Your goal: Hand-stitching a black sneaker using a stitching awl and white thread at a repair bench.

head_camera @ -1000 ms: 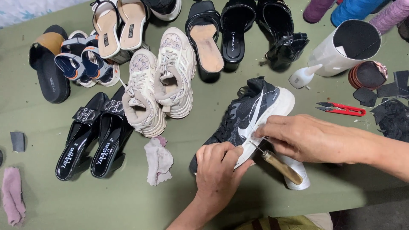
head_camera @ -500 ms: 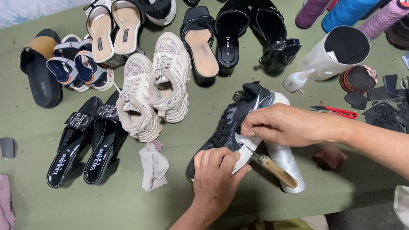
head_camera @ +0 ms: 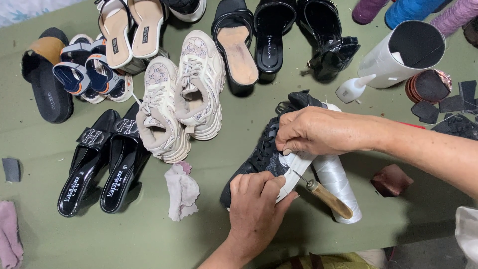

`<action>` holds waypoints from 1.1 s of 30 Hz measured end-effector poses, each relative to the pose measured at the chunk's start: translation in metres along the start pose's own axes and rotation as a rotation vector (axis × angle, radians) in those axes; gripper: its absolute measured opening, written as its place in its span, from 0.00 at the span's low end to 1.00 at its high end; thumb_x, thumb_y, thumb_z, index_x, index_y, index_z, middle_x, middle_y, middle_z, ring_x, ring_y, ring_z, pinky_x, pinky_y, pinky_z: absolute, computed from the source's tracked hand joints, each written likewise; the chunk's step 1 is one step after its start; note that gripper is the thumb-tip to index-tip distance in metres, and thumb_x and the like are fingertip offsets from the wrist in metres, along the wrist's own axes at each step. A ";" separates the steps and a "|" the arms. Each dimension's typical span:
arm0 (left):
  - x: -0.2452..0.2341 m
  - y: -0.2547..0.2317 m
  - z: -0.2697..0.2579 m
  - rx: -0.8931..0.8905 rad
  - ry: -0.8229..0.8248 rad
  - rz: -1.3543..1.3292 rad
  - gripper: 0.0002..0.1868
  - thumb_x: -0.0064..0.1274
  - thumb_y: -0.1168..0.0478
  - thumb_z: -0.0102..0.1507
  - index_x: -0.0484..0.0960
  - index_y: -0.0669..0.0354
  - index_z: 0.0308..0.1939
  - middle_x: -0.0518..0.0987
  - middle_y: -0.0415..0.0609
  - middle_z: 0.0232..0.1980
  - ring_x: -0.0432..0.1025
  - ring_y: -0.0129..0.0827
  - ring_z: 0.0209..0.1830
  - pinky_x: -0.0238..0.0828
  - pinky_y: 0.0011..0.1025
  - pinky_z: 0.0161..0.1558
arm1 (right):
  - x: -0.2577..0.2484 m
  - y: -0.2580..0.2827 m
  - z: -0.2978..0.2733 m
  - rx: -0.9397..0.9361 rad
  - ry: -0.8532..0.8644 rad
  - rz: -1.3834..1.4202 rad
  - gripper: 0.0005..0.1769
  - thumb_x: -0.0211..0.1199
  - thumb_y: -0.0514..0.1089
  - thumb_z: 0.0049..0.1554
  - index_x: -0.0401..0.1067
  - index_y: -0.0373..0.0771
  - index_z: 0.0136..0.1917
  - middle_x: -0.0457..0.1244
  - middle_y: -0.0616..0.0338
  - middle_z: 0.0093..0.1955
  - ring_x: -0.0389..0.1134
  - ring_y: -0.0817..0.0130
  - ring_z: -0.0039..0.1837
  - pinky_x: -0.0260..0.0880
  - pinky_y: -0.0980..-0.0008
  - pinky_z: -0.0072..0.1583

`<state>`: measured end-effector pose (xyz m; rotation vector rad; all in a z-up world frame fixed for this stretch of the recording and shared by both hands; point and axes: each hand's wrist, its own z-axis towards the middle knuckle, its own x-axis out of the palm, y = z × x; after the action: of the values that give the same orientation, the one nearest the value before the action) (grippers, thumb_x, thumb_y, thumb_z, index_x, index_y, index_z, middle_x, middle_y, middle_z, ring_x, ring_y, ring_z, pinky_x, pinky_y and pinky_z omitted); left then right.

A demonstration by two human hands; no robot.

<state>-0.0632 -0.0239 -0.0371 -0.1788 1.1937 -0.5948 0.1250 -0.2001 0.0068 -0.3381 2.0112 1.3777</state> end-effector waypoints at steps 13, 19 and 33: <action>-0.003 -0.004 0.002 0.007 -0.004 0.088 0.28 0.73 0.50 0.58 0.76 0.40 0.57 0.68 0.39 0.41 0.63 0.37 0.34 0.63 0.39 0.44 | -0.002 0.020 0.006 -0.023 0.033 0.024 0.11 0.60 0.44 0.62 0.74 0.48 0.37 0.58 0.71 0.38 0.61 0.76 0.38 0.64 0.77 0.45; -0.003 0.000 0.002 -0.053 0.082 -0.016 0.23 0.61 0.43 0.63 0.75 0.47 0.55 0.74 0.40 0.42 0.67 0.39 0.39 0.63 0.40 0.48 | 0.001 0.018 0.007 -0.084 0.094 -0.019 0.11 0.52 0.30 0.52 0.66 0.45 0.33 0.53 0.68 0.37 0.54 0.71 0.38 0.56 0.72 0.42; -0.016 0.022 0.043 0.062 0.129 -0.073 0.08 0.55 0.63 0.67 0.82 0.47 0.50 0.73 0.40 0.38 0.69 0.37 0.35 0.63 0.35 0.38 | 0.024 -0.006 0.020 -0.237 -0.139 -0.032 0.08 0.60 0.43 0.63 0.76 0.48 0.42 0.66 0.66 0.39 0.66 0.63 0.45 0.60 0.64 0.51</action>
<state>-0.0200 -0.0045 -0.0178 -0.1332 1.2956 -0.7153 0.1179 -0.1803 -0.0175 -0.3667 1.7280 1.5785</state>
